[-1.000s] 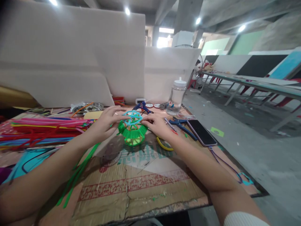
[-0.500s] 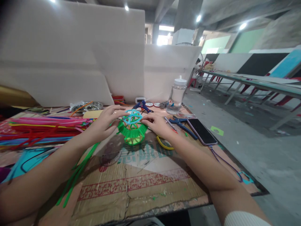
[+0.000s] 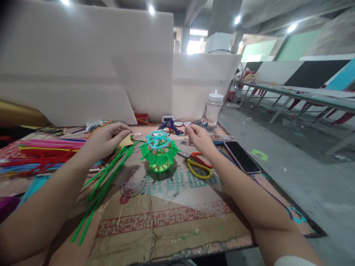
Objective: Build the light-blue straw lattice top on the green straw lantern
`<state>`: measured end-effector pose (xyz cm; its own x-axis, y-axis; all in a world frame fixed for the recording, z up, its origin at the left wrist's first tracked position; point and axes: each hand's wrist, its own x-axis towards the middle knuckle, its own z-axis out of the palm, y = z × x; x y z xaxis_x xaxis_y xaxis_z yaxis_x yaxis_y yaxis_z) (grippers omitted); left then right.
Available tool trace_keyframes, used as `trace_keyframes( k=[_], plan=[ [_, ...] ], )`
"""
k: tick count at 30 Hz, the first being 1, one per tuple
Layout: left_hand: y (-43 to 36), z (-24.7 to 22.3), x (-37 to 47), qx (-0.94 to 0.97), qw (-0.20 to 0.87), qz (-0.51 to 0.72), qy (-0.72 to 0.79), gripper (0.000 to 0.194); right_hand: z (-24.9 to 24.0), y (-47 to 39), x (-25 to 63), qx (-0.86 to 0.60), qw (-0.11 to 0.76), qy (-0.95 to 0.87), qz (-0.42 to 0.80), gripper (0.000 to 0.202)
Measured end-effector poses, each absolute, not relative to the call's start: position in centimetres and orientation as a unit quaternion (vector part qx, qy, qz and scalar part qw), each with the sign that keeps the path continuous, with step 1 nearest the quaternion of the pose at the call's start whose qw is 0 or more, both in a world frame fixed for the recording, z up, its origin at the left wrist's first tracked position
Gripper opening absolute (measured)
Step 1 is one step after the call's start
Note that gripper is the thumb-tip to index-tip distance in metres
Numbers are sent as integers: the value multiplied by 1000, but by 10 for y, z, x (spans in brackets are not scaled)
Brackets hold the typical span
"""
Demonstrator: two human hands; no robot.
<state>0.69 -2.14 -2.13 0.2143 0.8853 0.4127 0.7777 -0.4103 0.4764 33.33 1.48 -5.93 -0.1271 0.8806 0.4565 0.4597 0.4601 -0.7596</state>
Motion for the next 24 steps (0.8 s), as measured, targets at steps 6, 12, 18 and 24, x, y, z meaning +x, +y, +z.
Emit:
trace_keyframes(
  k=[6, 12, 18, 24],
  plan=[
    [-33, -2, 0, 758, 23, 318, 569, 41, -45, 11, 349, -482, 504, -695, 173, 30],
    [-34, -14, -10, 818, 60, 187, 540, 39, -40, 12, 347, -463, 516, -697, 183, 14],
    [-40, -61, -9, 854, 167, 15, 493, 16, -39, 7, 342, -475, 504, -691, 208, 11],
    [-17, -60, -24, 835, 110, 83, 533, 24, -41, 7, 345, -507, 511, -679, 139, 16]
  ],
)
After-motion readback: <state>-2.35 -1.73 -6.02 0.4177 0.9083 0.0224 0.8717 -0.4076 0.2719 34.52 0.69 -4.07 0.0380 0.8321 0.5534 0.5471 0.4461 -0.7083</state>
